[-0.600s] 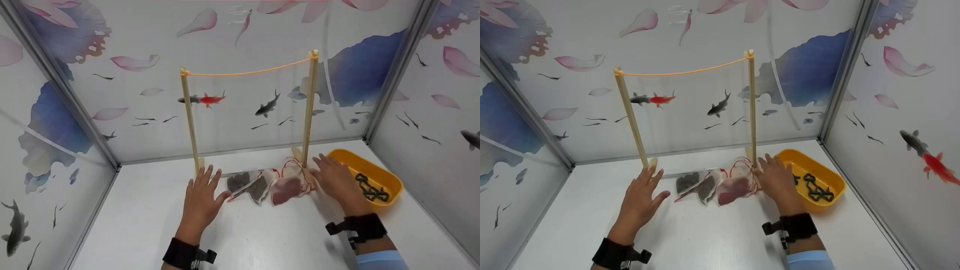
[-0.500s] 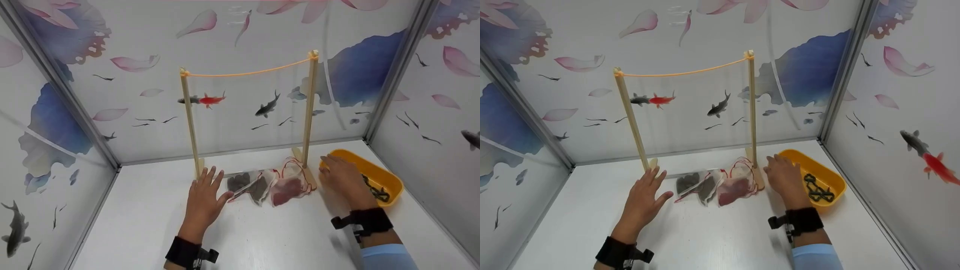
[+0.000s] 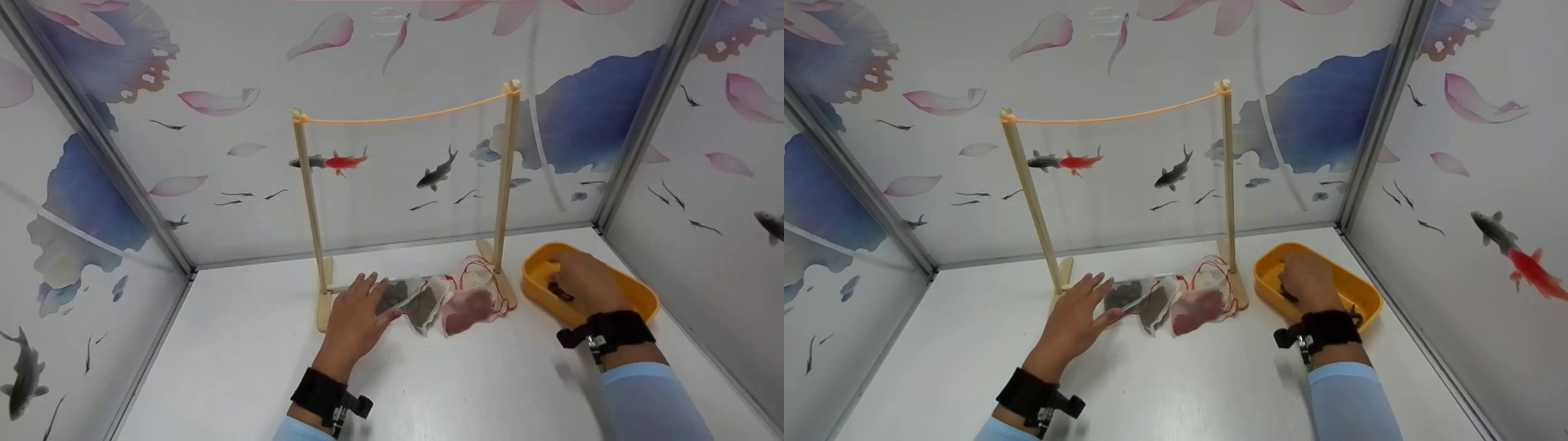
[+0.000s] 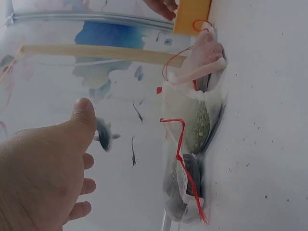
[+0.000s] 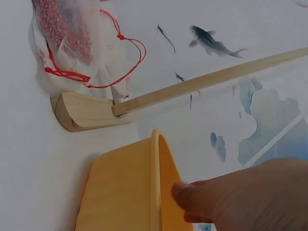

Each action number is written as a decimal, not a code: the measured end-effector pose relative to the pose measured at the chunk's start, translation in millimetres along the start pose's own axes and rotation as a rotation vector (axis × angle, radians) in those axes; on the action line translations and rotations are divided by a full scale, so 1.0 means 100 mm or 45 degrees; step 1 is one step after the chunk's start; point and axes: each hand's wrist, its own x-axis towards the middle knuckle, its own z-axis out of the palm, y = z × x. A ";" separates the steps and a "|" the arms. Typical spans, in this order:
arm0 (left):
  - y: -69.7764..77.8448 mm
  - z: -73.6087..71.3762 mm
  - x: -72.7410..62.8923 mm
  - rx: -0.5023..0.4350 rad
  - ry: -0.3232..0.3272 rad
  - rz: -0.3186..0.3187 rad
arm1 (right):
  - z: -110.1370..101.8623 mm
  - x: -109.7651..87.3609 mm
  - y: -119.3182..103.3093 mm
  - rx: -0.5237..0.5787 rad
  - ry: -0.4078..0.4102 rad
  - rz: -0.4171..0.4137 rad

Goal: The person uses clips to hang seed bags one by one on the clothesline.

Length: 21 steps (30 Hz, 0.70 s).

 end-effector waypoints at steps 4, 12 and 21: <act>0.06 0.06 0.02 0.001 -0.009 0.022 | 0.00 -0.01 0.06 -0.012 -0.056 0.009; 0.16 0.12 0.01 -0.013 -0.032 0.041 | 0.09 -0.03 0.12 -0.019 -0.040 0.033; 0.21 0.11 0.01 -0.051 0.015 0.087 | 0.06 0.07 0.14 0.042 -0.049 0.052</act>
